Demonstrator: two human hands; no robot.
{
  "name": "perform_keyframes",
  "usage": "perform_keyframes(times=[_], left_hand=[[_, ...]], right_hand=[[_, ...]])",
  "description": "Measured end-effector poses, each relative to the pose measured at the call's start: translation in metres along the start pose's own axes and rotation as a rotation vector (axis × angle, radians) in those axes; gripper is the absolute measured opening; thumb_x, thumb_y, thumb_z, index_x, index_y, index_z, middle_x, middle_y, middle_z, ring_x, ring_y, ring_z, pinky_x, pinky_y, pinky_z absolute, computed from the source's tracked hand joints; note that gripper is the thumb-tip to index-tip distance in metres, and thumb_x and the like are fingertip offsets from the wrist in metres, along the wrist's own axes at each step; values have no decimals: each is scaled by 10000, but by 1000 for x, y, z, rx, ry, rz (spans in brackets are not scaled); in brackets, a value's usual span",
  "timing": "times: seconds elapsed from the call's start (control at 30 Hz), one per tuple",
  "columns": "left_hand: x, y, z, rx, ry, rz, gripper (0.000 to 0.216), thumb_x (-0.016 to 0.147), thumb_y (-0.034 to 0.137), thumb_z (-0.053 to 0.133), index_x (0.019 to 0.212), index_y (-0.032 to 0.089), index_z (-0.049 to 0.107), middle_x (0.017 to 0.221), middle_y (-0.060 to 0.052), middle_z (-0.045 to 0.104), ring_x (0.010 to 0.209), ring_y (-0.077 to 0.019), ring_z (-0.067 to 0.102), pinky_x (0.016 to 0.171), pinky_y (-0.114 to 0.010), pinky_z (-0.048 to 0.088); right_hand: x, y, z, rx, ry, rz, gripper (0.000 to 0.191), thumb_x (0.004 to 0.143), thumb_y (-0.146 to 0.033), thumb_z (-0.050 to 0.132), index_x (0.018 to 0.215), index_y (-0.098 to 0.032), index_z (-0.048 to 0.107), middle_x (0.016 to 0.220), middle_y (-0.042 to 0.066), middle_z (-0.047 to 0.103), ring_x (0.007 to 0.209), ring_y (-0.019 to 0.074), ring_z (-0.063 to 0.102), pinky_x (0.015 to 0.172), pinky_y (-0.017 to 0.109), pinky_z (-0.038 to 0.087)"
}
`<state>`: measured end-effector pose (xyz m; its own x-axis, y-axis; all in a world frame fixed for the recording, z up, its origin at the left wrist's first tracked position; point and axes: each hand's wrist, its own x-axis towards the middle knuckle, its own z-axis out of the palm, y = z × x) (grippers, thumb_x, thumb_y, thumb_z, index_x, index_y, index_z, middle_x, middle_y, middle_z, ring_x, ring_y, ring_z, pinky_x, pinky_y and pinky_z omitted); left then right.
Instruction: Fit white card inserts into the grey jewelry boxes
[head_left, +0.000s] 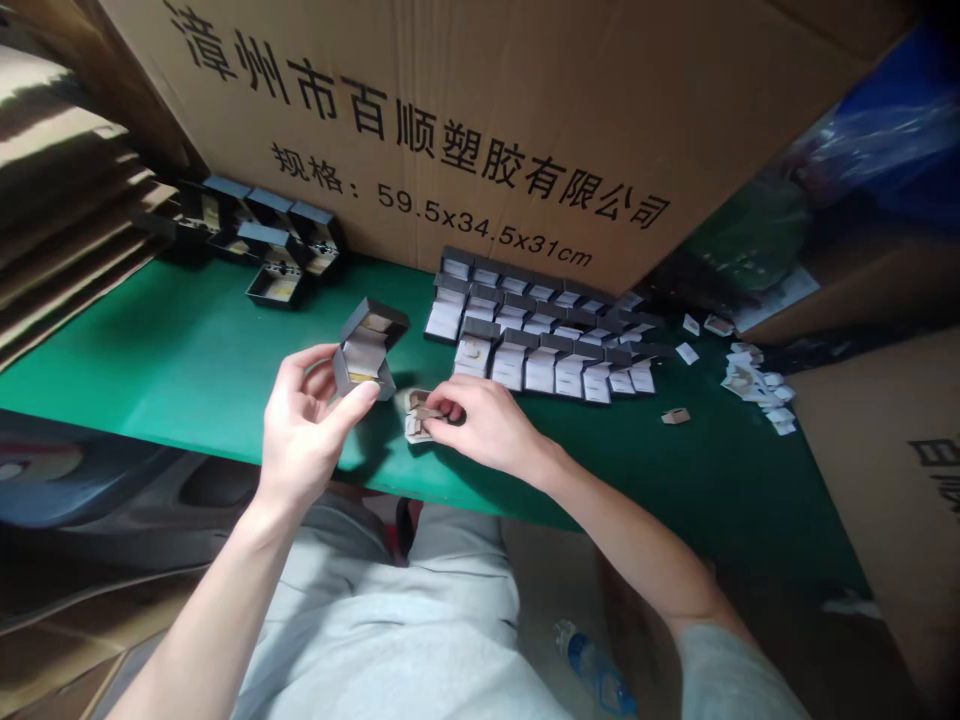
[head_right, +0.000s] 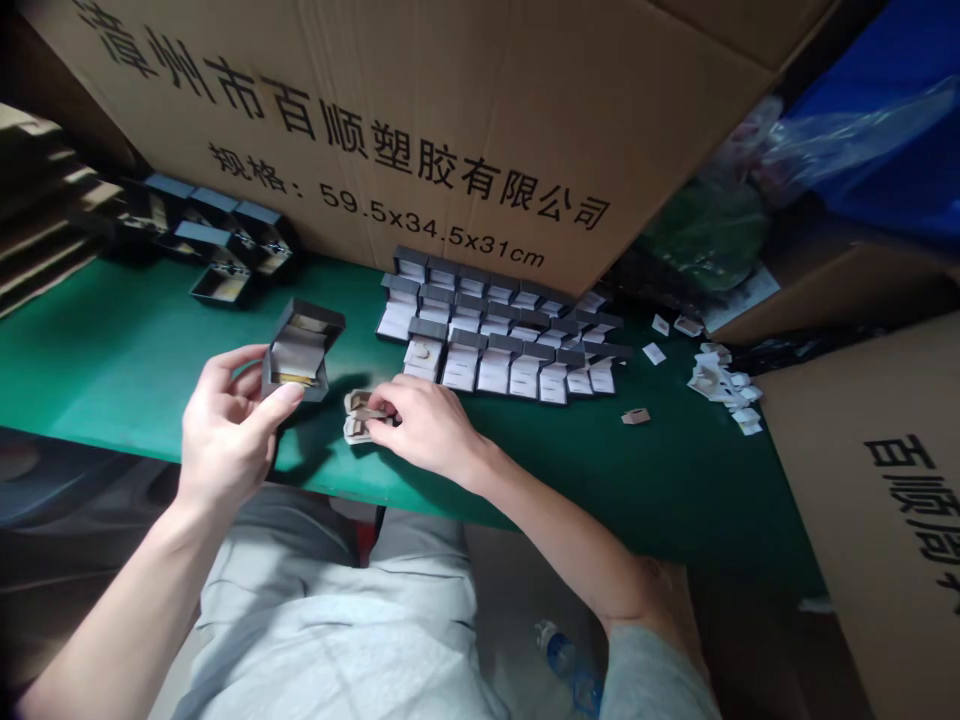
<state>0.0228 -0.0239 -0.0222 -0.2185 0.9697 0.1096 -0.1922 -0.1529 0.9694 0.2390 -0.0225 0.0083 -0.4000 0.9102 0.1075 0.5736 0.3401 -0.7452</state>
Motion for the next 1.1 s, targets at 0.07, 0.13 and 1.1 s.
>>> perform_keyframes(times=[0.07, 0.13, 1.1], left_hand=[[0, 1, 1, -16, 12, -20, 617, 688, 340, 989, 1200, 219, 667, 1057, -59, 780, 1017, -191, 764, 916, -263, 607], [0, 2, 1, -29, 13, -33, 621, 667, 352, 1001, 1178, 219, 673, 1044, -57, 784, 994, -189, 769, 900, -260, 609], [1, 3, -7, 43, -92, -3, 575, 639, 278, 998, 1161, 241, 758, 1109, -63, 784, 1013, -185, 751, 838, -208, 628]], right_hand=[[-3, 5, 8, 144, 104, -69, 41, 875, -195, 715, 905, -204, 741, 882, -2, 721, 781, 131, 656, 717, 249, 517], [-8, 9, 17, 262, 191, -111, 84, 868, -211, 710, 945, -200, 742, 901, 5, 744, 778, 131, 679, 711, 243, 552], [-6, 16, 20, 3, 467, -202, 84, 980, -286, 661, 1012, -249, 730, 1043, 70, 673, 851, 171, 674, 751, 317, 648]])
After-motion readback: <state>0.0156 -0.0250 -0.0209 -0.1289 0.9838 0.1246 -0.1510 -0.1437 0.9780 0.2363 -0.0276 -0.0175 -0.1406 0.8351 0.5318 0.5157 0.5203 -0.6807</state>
